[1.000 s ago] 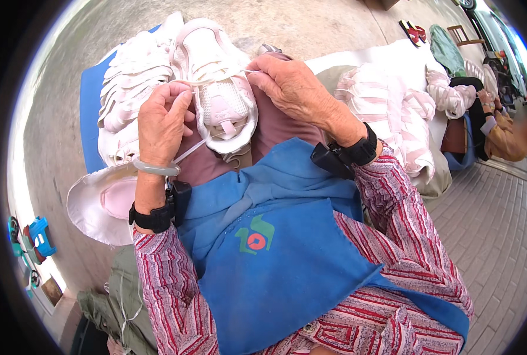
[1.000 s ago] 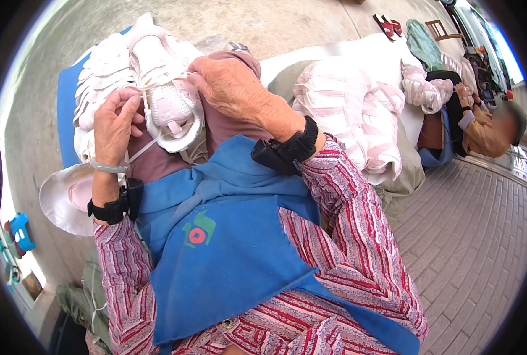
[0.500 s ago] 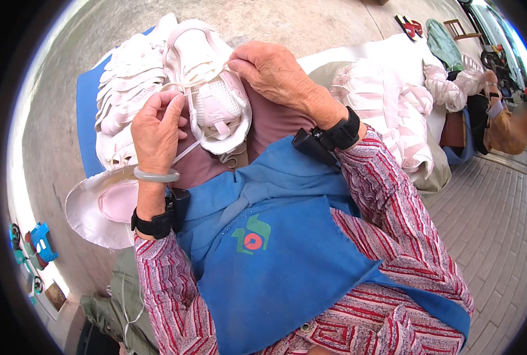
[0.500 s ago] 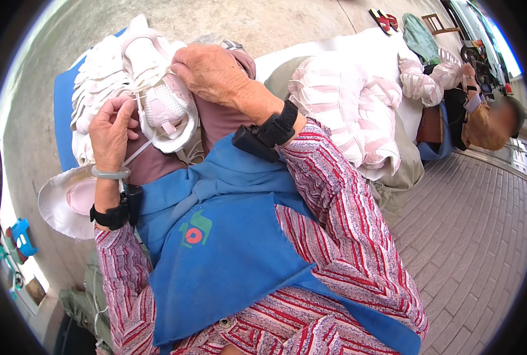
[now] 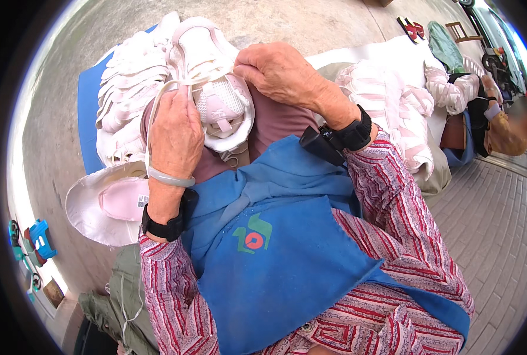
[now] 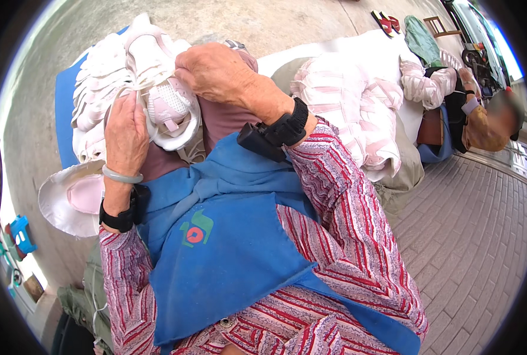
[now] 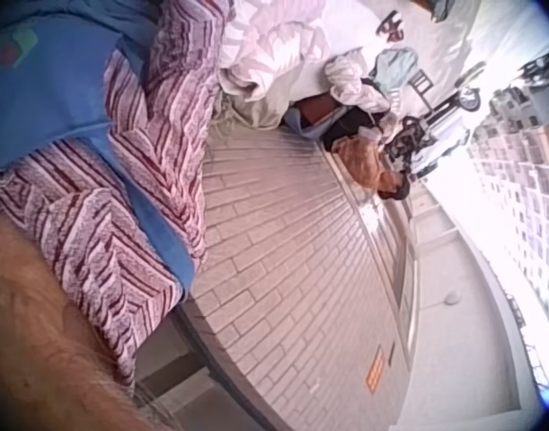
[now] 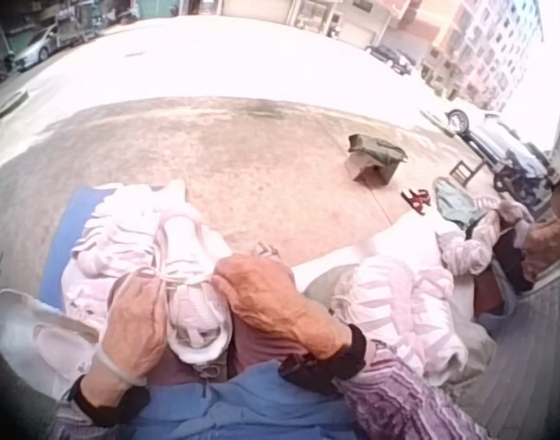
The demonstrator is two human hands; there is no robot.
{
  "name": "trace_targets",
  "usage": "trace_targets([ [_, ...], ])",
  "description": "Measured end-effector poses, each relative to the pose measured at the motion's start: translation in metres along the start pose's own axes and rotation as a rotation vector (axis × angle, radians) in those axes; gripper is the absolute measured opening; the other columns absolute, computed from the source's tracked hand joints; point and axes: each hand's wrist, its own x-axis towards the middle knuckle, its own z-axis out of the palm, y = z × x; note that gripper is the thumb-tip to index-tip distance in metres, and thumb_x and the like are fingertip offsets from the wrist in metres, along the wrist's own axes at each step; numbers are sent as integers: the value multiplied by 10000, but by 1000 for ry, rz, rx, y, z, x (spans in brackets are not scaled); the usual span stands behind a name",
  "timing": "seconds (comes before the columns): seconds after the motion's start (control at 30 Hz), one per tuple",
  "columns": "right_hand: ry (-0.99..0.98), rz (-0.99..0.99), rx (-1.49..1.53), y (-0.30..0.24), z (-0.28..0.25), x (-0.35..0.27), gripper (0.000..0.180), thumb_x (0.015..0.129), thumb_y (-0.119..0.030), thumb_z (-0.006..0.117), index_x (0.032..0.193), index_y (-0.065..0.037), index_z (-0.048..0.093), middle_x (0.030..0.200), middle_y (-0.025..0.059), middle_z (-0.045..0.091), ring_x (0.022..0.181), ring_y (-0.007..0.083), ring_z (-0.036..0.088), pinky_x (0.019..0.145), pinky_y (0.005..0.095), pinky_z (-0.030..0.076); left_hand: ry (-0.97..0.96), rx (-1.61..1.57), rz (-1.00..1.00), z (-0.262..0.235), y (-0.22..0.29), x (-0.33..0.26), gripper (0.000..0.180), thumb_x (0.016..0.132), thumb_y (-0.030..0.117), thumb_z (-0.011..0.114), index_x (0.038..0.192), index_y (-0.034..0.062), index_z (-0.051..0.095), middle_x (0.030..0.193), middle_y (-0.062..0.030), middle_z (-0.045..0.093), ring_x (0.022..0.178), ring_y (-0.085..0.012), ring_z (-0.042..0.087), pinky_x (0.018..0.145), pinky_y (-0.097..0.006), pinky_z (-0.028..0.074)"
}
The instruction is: The recorder is lacing several pairs of white athletic shoes while sitting in a workspace.
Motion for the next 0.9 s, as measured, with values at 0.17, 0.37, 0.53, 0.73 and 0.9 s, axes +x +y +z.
trace_targets([
  [0.17, -71, -46, -263, -14, 0, 8, 183, 857, -192, 567, 814, -20, 612, 791, 148, 623, 801, 349, 610, 692, 413, 490, 20, -29, 29, 0, -1, 3, 242, 883, 36, 509, 1098, -42, 587, 947, -198, 604, 856, -362, 593, 751, -396, 483],
  [0.37, -127, 36, -275, -10, 10, 17, 192, 846, -223, 580, 803, -40, 615, 807, 142, 622, 805, 335, 626, 684, 428, 492, 23, 18, 80, 6, -9, 8, 239, 880, 35, 510, 1091, -40, 594, 933, -199, 613, 845, -363, 598, 737, -401, 485],
  [0.53, 128, 73, -117, -13, 12, -4, 244, 836, -268, 605, 831, -24, 608, 826, 151, 614, 781, 339, 623, 672, 422, 495, 23, 48, 104, 10, -11, 12, 249, 877, 39, 496, 1096, -45, 578, 946, -210, 604, 880, -361, 592, 761, -411, 483],
  [0.73, 197, 102, -452, -38, 17, -16, 278, 823, -254, 625, 860, 18, 582, 811, 155, 590, 745, 303, 618, 664, 375, 506, 38, -41, 7, 8, -1, 14, 196, 890, 43, 499, 1058, 1, 592, 918, -182, 637, 825, -358, 625, 702, -408, 496],
  [0.9, 76, 39, -373, -18, 25, -12, 170, 814, -122, 581, 871, 38, 561, 811, 159, 578, 772, 294, 607, 676, 365, 505, 43, -95, 60, 3, 3, 16, 124, 892, 50, 504, 994, 53, 574, 865, -159, 645, 750, -363, 633, 643, -417, 498],
])
